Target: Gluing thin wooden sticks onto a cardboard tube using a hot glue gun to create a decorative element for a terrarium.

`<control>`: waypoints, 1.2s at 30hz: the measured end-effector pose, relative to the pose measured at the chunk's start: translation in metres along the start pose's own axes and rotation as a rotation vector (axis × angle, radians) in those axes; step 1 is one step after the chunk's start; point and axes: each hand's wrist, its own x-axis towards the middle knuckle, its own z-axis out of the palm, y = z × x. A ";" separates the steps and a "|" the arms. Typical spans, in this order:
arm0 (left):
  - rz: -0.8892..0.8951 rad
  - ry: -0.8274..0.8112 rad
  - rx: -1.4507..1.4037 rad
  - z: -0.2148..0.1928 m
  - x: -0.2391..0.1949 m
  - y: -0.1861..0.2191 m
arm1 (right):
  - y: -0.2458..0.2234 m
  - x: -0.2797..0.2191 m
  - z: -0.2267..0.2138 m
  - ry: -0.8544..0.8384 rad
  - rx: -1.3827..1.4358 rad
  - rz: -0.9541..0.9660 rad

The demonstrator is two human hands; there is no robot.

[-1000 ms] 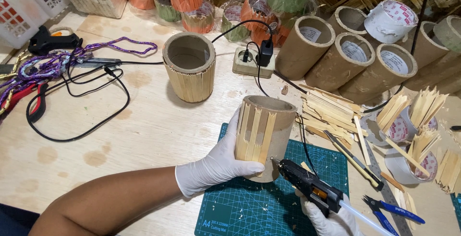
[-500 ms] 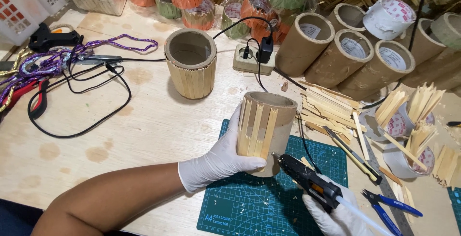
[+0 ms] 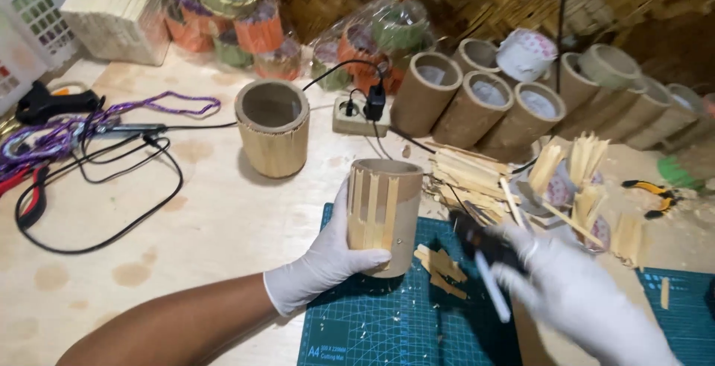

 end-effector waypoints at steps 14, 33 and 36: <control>0.206 0.011 -0.135 -0.006 -0.003 -0.003 | 0.042 0.307 -0.054 0.726 -0.194 -0.280; -0.030 0.022 0.067 -0.003 0.002 -0.006 | 0.041 0.062 0.108 0.011 0.218 -0.323; 0.056 0.001 0.029 -0.003 0.000 -0.004 | 0.043 0.069 0.122 -0.023 0.214 -0.273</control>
